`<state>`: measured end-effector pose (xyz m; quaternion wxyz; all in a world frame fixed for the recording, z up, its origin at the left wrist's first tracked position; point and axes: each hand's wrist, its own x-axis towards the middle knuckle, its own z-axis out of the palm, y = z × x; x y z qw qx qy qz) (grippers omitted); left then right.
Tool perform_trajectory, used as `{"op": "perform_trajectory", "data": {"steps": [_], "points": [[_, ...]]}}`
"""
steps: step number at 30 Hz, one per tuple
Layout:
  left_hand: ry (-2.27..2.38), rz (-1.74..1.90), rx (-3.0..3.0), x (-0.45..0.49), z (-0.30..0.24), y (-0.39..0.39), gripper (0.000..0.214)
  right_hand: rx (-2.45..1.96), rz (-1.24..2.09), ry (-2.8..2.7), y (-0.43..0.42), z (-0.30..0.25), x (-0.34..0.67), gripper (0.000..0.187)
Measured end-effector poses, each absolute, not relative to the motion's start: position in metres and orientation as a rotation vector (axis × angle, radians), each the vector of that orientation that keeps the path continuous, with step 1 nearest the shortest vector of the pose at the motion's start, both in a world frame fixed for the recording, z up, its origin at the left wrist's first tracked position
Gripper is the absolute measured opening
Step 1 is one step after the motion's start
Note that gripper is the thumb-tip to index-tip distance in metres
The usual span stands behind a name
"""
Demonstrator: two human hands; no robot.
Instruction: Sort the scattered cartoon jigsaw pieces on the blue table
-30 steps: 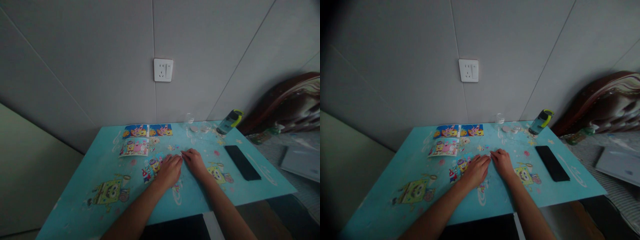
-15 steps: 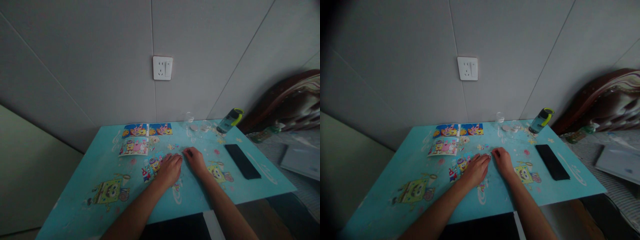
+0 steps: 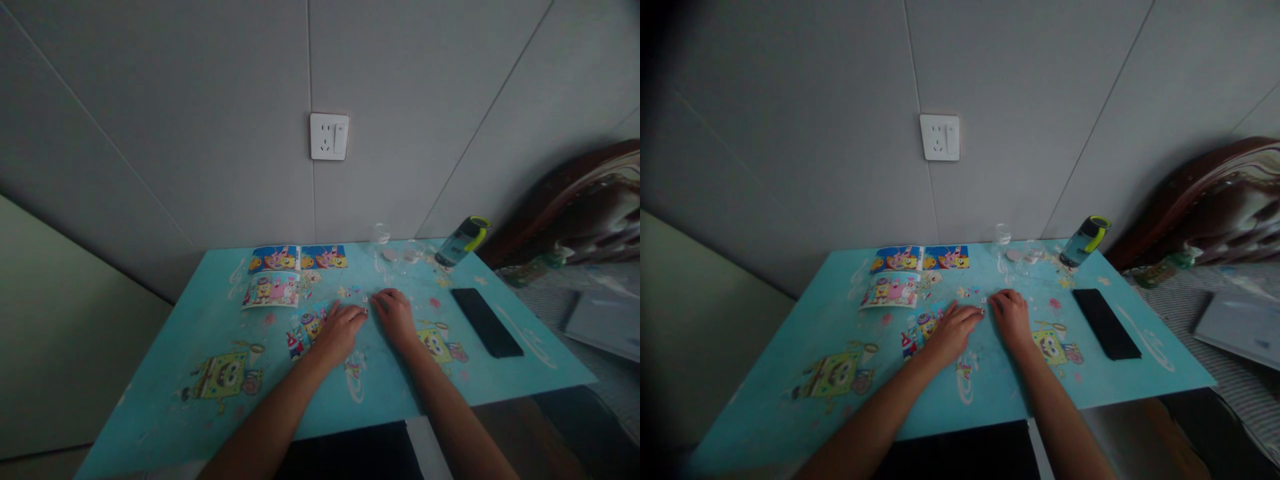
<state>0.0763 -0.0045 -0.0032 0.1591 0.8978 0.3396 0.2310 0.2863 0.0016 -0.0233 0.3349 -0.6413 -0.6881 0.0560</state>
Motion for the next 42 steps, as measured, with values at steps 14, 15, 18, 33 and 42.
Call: {"op": "perform_trajectory", "data": {"steps": [14, 15, 18, 33, 42], "points": [[1.236, 0.771, 2.587, 0.037, 0.011, 0.01, 0.036, -1.349, 0.342, -2.113, -0.017, -0.011, 0.267, 0.021], [1.254, 0.762, 2.601, 0.026, 0.015, 0.008, 0.037, -1.34, 0.342, -2.144, -0.018, -0.009, 0.265, 0.023], [1.323, 0.671, 2.674, -0.01, 0.023, -0.004, 0.033, -1.329, 0.327, -2.213, -0.022, -0.004, 0.261, 0.03], [1.45, 0.761, 2.497, -0.047, 0.0, -0.07, 0.036, -1.312, 0.319, -2.317, -0.02, -0.004, 0.239, 0.031], [1.234, 0.72, 2.639, 0.006, 0.008, -0.074, 0.033, -1.343, 0.265, -2.383, -0.036, 0.003, 0.255, 0.026]]}}
